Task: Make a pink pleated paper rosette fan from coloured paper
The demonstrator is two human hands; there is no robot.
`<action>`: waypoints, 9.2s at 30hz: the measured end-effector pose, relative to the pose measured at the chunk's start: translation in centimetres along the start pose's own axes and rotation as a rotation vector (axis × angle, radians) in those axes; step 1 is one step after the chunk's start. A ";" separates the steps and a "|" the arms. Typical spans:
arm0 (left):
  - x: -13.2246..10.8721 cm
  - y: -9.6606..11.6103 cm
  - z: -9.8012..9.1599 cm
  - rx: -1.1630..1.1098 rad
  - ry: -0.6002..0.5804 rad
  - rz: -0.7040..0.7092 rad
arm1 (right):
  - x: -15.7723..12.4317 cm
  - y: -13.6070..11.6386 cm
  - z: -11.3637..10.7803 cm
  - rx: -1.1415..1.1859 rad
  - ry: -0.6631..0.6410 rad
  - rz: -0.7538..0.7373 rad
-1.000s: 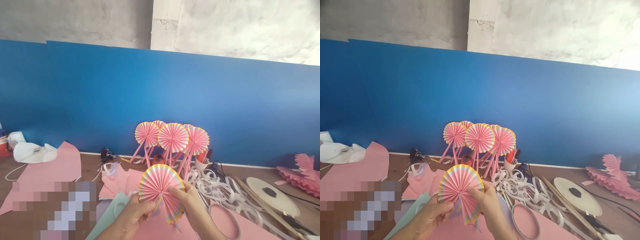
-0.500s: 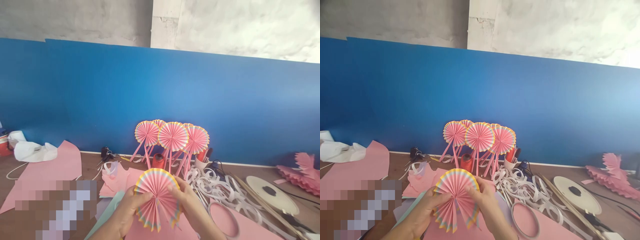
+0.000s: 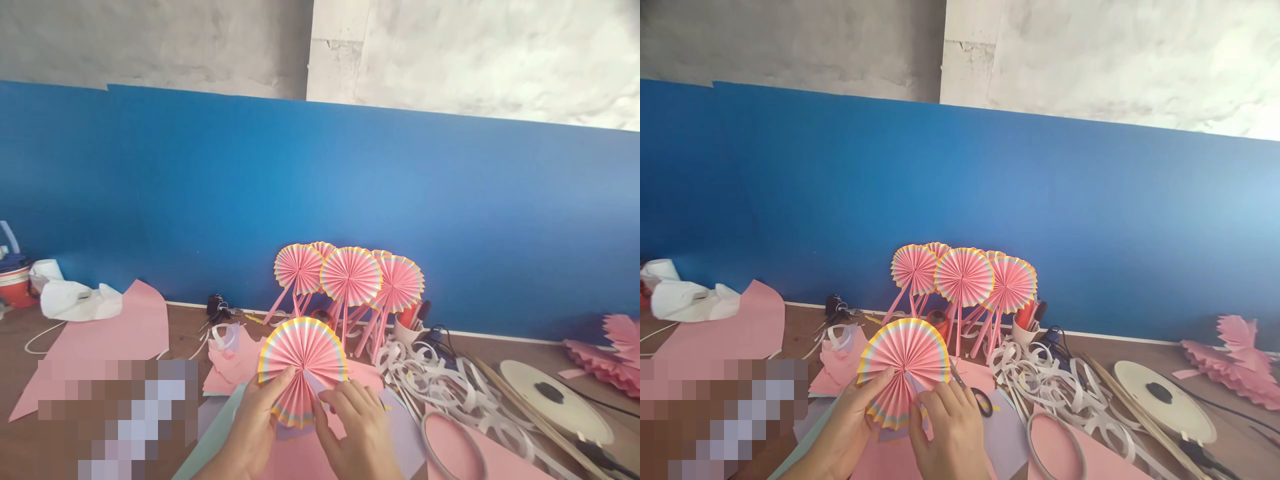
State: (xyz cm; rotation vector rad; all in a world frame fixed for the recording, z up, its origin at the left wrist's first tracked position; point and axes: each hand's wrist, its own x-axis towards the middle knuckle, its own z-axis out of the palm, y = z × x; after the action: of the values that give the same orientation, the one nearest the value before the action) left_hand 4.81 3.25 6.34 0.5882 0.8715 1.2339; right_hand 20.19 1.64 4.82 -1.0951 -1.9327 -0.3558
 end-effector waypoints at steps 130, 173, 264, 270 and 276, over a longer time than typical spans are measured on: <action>0.0 0.7 0.1 -0.018 0.070 -0.021 | 1.4 1.5 -1.7 0.342 0.007 0.370; -0.1 0.2 -1.6 1.624 -0.373 1.075 | 1.1 0.3 -1.6 -0.040 -0.337 -0.001; 1.7 -1.8 -2.5 1.694 -0.272 0.649 | -3.7 0.5 4.5 0.066 -0.304 0.348; 1.8 -2.2 -2.5 1.673 -0.257 0.662 | -3.9 0.6 5.0 0.040 -0.297 0.362; 1.8 -2.6 -2.3 1.653 -0.244 0.678 | -3.8 0.8 5.2 0.005 -0.314 0.345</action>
State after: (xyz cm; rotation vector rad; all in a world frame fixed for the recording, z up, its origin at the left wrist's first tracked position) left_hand 4.51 4.15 2.52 2.4349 1.4273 0.6951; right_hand 18.93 3.11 -1.32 -1.5241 -1.9575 0.0137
